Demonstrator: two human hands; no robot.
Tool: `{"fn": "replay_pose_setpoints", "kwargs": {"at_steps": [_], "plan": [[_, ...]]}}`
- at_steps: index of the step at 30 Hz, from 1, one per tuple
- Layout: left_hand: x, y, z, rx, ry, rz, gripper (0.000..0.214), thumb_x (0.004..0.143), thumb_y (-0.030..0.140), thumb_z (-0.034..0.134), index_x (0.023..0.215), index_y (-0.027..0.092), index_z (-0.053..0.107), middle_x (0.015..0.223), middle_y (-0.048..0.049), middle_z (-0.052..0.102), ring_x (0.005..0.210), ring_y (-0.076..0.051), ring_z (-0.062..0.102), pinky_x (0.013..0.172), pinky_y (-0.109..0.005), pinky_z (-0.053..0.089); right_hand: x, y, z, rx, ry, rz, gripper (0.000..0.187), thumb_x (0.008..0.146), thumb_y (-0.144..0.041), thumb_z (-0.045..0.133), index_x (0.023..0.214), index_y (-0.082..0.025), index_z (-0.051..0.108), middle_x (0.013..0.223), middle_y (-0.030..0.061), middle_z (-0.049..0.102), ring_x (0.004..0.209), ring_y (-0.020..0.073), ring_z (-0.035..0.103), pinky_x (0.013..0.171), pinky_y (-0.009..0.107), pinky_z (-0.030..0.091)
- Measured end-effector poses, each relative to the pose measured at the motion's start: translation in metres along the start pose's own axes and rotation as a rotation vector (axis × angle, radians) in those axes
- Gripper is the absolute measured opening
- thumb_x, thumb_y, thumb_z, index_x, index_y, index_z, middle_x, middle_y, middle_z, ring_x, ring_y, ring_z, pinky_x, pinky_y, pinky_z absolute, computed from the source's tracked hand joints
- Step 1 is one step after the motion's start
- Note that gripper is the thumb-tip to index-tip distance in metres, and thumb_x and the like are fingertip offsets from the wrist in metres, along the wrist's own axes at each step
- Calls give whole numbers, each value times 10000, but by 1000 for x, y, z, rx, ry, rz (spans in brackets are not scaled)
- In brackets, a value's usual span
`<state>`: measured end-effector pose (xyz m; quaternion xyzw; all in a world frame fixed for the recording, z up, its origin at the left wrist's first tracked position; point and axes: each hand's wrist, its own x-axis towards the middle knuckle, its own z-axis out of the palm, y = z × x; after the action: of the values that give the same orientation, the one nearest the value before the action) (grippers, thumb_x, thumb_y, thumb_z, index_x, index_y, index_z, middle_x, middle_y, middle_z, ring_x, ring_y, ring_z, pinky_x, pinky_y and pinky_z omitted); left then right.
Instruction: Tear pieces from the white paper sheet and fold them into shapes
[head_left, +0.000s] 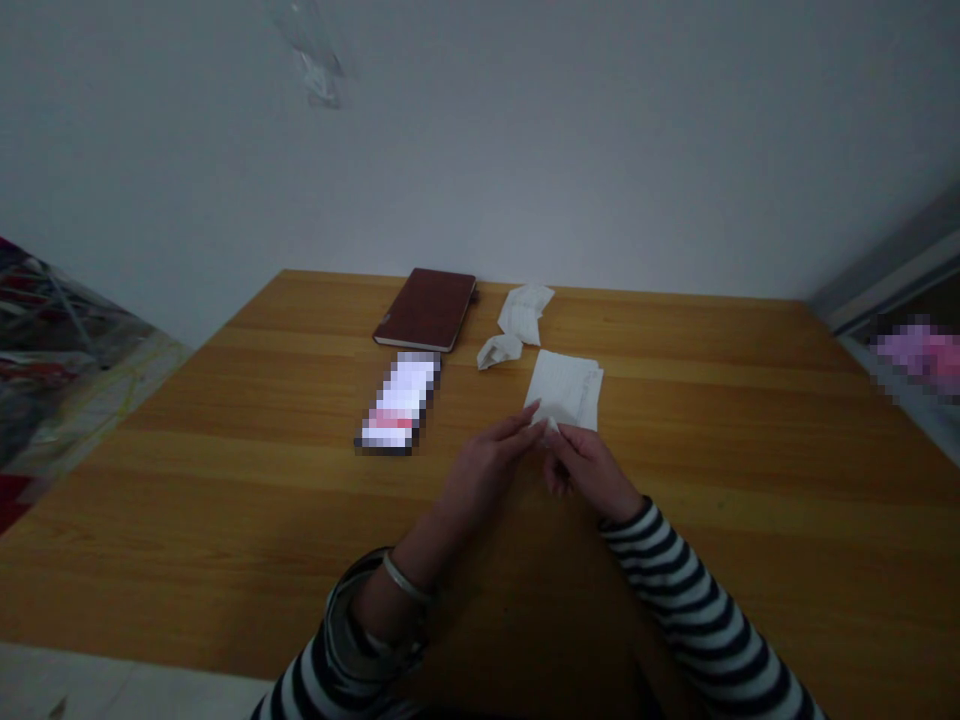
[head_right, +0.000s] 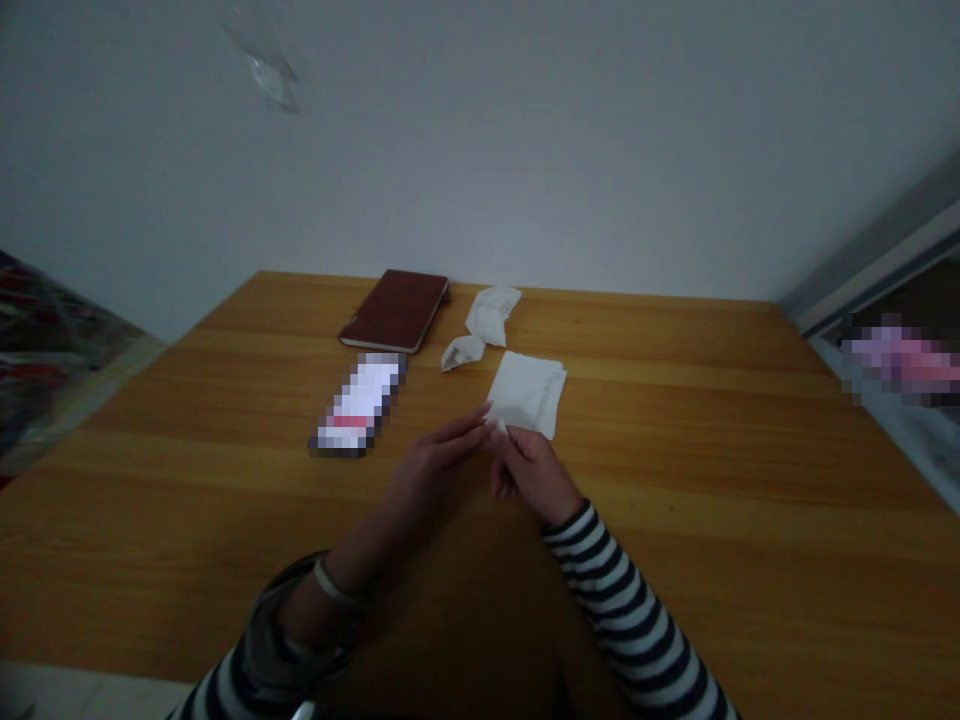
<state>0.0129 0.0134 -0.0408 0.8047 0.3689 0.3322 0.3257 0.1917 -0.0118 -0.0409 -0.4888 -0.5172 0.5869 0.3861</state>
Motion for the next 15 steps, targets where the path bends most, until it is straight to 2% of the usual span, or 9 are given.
{"fn": "replay_pose_setpoints", "kwargs": {"at_steps": [4,10,13,15], "plan": [[-3,0,-1,34,-74,9,467,916,129,526,1362,265,553,1330,-77,631,1147,-235,648,982,-380,527,0,3,-2,-65,1,-45,489,944,-624,353,753,-200,504,458,-59,528,379,82,458,397,192,348],[-4,1,-2,105,-105,8,445,926,164,514,1364,231,544,1177,-116,711,972,-235,709,854,-369,564,-2,-1,-12,-44,-156,-12,378,891,-570,540,913,-193,541,565,-51,588,472,113,556,462,215,435],[-4,4,1,170,-123,-8,415,954,220,478,1366,216,526,1138,-123,720,931,-229,714,811,-343,566,0,-1,-14,-136,-136,-30,414,942,-567,431,813,-190,542,567,-25,594,473,117,554,480,230,444],[-3,7,3,202,-94,-60,390,969,274,459,1346,199,526,1064,-116,738,869,-216,719,769,-322,569,1,-1,-13,-295,-107,-76,446,983,-521,353,728,-198,525,557,-9,590,489,125,558,514,244,446]]}}
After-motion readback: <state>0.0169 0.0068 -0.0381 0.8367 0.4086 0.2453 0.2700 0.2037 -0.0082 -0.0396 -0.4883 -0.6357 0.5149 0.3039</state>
